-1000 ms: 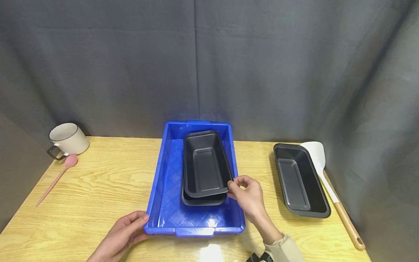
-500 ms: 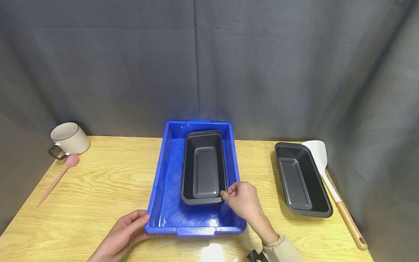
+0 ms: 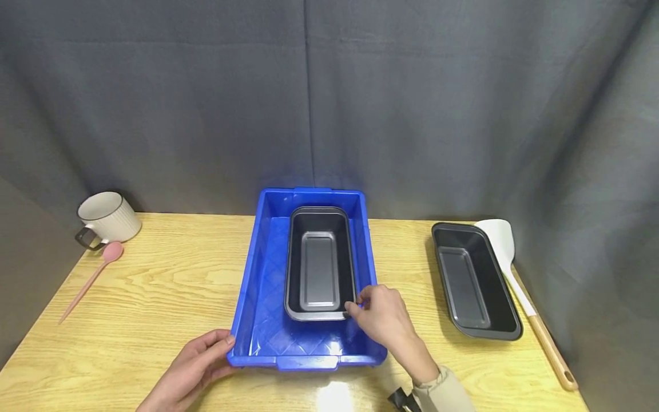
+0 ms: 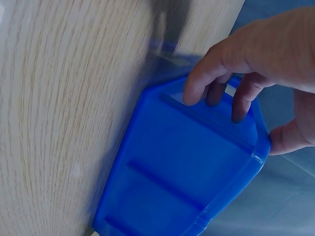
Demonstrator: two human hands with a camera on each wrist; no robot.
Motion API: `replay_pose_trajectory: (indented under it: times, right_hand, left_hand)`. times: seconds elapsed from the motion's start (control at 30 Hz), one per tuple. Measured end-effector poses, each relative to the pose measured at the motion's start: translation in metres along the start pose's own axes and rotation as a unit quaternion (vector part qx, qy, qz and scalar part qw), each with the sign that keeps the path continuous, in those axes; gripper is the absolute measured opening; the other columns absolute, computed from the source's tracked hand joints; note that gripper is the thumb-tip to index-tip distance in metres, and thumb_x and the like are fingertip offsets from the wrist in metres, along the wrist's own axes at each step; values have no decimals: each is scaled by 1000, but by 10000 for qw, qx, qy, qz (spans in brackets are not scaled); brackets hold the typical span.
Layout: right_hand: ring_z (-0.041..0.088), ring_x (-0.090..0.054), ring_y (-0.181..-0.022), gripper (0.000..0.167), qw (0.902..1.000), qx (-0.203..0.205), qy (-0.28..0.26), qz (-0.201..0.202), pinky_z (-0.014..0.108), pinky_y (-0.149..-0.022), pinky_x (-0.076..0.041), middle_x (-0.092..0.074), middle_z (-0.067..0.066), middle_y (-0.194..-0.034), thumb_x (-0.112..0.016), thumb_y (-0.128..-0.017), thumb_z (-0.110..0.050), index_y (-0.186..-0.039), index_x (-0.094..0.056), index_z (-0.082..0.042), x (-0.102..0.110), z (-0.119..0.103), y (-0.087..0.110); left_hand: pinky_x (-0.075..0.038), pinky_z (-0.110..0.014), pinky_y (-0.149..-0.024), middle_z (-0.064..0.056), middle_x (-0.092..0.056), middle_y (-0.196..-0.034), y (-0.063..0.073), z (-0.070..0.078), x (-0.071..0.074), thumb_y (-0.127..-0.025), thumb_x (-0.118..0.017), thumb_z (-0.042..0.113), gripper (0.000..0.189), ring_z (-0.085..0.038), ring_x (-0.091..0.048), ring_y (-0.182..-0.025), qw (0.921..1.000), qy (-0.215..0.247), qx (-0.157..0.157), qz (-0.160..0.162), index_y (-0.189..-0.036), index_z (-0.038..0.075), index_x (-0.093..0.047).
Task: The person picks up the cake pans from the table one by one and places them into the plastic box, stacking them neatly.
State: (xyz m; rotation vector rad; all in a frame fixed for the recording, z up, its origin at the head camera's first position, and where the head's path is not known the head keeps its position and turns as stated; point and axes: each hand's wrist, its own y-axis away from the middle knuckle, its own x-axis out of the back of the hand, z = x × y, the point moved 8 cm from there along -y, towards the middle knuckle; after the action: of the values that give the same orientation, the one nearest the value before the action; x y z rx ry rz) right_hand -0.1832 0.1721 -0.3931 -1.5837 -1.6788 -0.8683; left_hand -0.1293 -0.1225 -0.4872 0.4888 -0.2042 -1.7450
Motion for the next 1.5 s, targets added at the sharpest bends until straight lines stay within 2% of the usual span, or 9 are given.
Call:
replay_pose_trajectory:
  times: [0.1, 0.17, 0.37, 0.53, 0.63, 0.93, 1.2, 1.37, 1.5]
  right_hand:
    - [9, -54, -62, 13, 9992, 256, -301, -17, 27, -54, -43, -61, -5, -66, -74, -83, -22, -77, -70, -11, 4, -1, 1]
    - [10, -56, -62, 13, 9946, 400, -908, -293, 26, -53, -47, -64, -2, -70, -72, -85, -21, -82, -70, -9, 4, 0, 2]
    - [18, -63, -72, 26, 9456, 468, -2977, -1224, 33, -60, -56, -65, 19, -88, -64, -92, -13, -106, -62, 9, 8, 9, 5]
    - [14, -67, -84, 28, 9381, 497, -3408, -356, 30, -71, -57, -68, 11, -96, -62, -93, -9, -112, -57, 12, 39, 28, 9]
    - [13, -68, -88, 23, 9259, 551, -3736, 74, 27, -74, -57, -70, 2, -97, -61, -93, -5, -110, -58, 10, 56, 43, 15]
    - [16, -69, -91, 22, 8420, 354, -5344, 651, 27, -76, -56, -69, 3, -103, -54, -93, 9, -109, -65, -1, 81, 108, 38]
    - [19, -70, -88, 27, 7970, 379, -5928, 1089, 29, -73, -57, -71, 6, -101, -48, -94, 14, -106, -68, -1, 96, 161, 52]
    - [22, -71, -86, 26, 7779, 271, -6147, 1278, 30, -73, -57, -71, 8, -99, -47, -94, 14, -104, -68, 1, 102, 192, 60]
    - [19, -71, -83, 22, 7804, -492, -6090, 1327, 29, -70, -58, -71, 2, -96, -51, -95, 6, -100, -69, -5, 100, 222, 67]
  left_hand:
    - [-53, -34, -86, -10, -60, -105, 0, 0, 0, -96, -59, 20, 47, -18, -61, -97, 10000, 16, -16, 3, -122, -17, -46]
    - [-53, -34, -87, -10, -60, -105, 0, -1, 0, -96, -59, 20, 47, -18, -61, -97, 10000, 31, -20, -12, -122, -17, -47]
    - [-53, -35, -88, -11, -58, -105, -1, -3, 1, -96, -59, 21, 47, -17, -62, -96, 10000, 79, 11, -24, -122, -17, -46]
    - [-52, -34, -88, -8, -61, -105, 1, -4, 1, -96, -58, 24, 50, -15, -61, -96, 9999, 37, 96, -55, -125, -16, -46]
    - [-51, -33, -89, -8, -63, -107, 2, -5, 0, -97, -57, 26, 54, -15, -61, -98, 9998, 20, 148, -158, -128, -17, -44]
    - [-49, -30, -94, -17, -61, -120, 5, -4, -3, -98, -55, 25, 60, -21, -59, -109, 9994, 18, 105, -328, -133, -20, -37]
    - [-49, -31, -94, -20, -59, -123, 5, -3, -3, -99, -55, 25, 62, -23, -59, -111, 9991, 17, 74, -425, -133, -22, -34]
    - [-50, -31, -93, -19, -60, -122, 4, -2, -3, -99, -54, 25, 61, -22, -59, -109, 9990, 5, 49, -451, -133, -22, -34]
    - [-50, -31, -93, -19, -60, -121, 4, -1, -3, -99, -54, 25, 61, -22, -59, -109, 9989, 5, 24, -476, -133, -22, -35]
